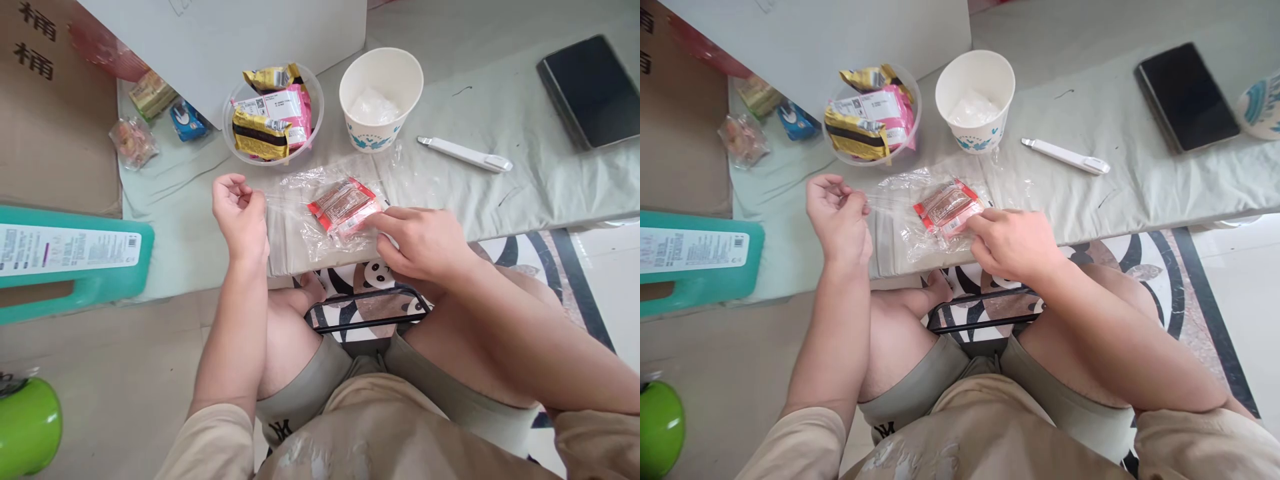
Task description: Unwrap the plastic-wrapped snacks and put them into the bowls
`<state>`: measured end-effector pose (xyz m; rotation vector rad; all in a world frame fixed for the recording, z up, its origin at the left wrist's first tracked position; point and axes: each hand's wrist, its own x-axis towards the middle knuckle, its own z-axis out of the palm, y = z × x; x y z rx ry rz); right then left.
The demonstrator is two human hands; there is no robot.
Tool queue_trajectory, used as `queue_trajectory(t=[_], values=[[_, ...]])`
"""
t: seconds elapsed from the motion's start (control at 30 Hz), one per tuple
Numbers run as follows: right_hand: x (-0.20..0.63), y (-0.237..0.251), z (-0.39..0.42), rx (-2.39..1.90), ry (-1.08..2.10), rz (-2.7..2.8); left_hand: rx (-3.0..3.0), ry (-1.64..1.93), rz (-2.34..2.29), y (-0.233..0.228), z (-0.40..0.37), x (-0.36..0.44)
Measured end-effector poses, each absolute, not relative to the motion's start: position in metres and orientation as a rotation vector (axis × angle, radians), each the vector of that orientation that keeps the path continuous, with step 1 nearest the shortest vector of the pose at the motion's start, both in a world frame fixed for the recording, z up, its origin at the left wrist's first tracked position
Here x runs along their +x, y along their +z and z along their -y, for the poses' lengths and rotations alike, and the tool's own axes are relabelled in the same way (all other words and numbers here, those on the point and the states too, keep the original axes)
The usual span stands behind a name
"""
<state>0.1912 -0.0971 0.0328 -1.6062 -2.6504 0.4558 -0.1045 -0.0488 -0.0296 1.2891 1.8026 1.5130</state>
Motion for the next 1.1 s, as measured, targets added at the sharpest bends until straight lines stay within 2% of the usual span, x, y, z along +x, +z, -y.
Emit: queue_trajectory(t=[0.17, 0.37, 0.47, 0.53, 0.63, 0.77, 1.1], values=[[0.191, 0.043, 0.104, -1.783, 0.507, 2.73, 1.085, 1.623, -1.889, -0.017, 0.052, -0.091], [0.191, 0.043, 0.107, -1.711, 0.603, 2.808, 1.474, 1.376, -2.064, -0.011, 0.059, -0.094], [0.193, 0.038, 0.112, -1.555, 0.461, 2.748, 1.727, 1.435, -2.07, -0.001, 0.067, -0.087], [0.194, 0.032, 0.116, -1.37, 0.289, 2.665, 2.062, 1.467, -1.83, 0.009, 0.075, -0.076], [0.195, 0.023, 0.119, -1.155, 0.137, 2.566, 2.415, 1.197, -1.39, 0.02, 0.09, -0.055], [0.192, 0.02, 0.12, -1.077, 0.222, 2.653, 2.427, 0.86, -1.188, 0.023, 0.109, -0.035], [0.183, 0.046, 0.115, -1.537, 0.618, 2.95, 2.139, 0.23, -1.065, 0.029, 0.12, -0.032]])
